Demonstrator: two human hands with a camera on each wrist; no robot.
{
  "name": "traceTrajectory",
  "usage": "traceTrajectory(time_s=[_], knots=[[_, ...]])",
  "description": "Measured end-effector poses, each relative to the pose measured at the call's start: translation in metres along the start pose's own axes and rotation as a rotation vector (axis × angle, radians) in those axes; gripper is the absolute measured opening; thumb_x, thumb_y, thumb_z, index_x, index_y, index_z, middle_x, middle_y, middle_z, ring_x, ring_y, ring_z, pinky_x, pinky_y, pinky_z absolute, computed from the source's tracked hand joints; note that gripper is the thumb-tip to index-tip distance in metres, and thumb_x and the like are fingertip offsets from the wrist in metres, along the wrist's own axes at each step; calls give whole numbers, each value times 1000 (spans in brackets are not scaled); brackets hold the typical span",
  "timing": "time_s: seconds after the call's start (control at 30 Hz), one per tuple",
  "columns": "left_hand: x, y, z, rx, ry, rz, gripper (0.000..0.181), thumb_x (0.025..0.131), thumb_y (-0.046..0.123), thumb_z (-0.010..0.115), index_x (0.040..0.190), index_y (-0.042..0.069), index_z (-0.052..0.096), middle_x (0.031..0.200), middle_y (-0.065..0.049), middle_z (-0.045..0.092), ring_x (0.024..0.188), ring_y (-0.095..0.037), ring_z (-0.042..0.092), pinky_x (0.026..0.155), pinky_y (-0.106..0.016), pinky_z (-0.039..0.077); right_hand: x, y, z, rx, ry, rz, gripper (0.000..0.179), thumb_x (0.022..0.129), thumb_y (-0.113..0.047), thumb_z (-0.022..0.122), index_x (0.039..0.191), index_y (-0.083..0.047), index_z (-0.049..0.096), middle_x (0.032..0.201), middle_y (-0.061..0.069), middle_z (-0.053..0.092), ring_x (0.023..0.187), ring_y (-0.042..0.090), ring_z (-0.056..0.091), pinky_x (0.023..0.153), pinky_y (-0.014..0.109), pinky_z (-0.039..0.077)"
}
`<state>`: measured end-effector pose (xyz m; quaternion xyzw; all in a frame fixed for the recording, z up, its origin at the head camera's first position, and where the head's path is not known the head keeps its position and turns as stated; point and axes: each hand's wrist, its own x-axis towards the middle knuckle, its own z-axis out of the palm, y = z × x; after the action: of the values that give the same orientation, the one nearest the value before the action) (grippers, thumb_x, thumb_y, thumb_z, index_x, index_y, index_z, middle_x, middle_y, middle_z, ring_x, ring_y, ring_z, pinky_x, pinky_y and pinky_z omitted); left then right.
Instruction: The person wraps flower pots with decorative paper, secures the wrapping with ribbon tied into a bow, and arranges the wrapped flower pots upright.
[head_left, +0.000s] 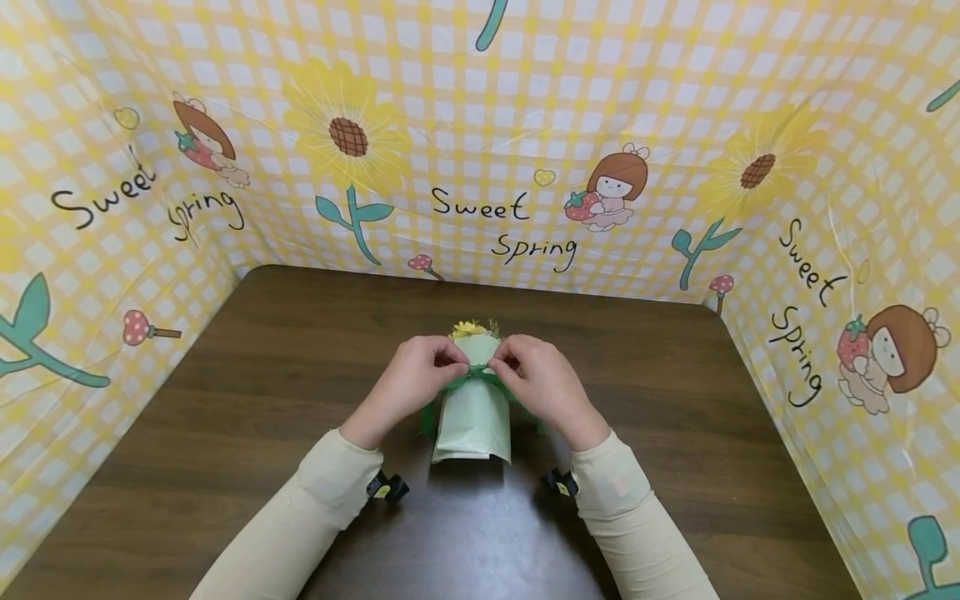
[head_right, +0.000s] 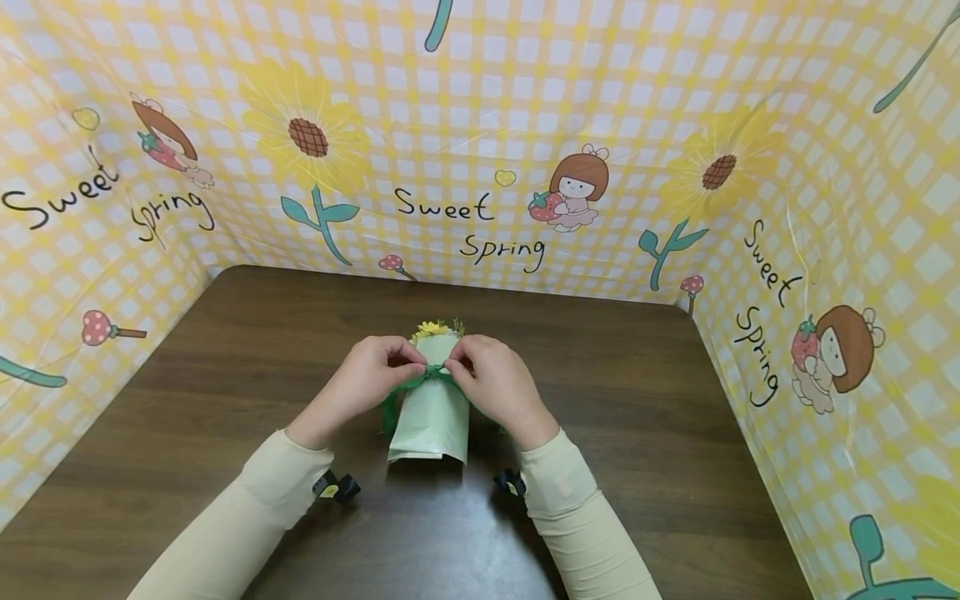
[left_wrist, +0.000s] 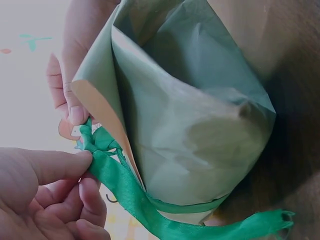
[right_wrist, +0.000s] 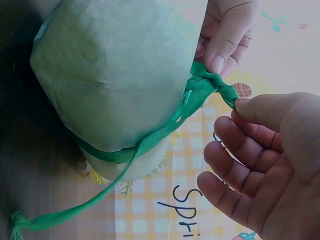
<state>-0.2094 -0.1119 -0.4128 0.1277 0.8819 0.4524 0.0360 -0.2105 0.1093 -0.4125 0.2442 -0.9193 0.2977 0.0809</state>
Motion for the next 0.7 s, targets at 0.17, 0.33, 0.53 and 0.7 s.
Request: traceTrajectory(time_s=[0.17,0.33,0.53,0.7], knots=[[-1,1,-1,-32,2,2,4,95,15,75,94,14,71,89,-1,69,81,-18,61,70,-33,52,0,0,0,2,12,-2,8,99,-25,71,92,-21,70,89,-9,64,74,7,58,69,29,52],[1,1,-2,-63,-13,35,9,94,12,74,101,8,70,91,-3,68,82,-20,60,71,-34,51,0,0,-1,12,14,-9,8,99,-25,70,92,-20,70,89,-9,65,75,7,59,70,29,52],[2,0,-3,-31,-47,47,22,97,13,72,117,5,73,93,-3,69,83,-18,60,74,-34,51,0,1,-1,8,7,-1,9,100,-26,68,93,-20,69,90,-8,64,76,7,58,70,29,52],[2,-1,-4,99,-69,71,11,99,18,70,106,14,77,92,2,69,81,-16,59,74,-33,51,0,0,-2,3,-9,12,10,101,-27,67,94,-20,69,90,-7,63,74,9,57,69,30,51]])
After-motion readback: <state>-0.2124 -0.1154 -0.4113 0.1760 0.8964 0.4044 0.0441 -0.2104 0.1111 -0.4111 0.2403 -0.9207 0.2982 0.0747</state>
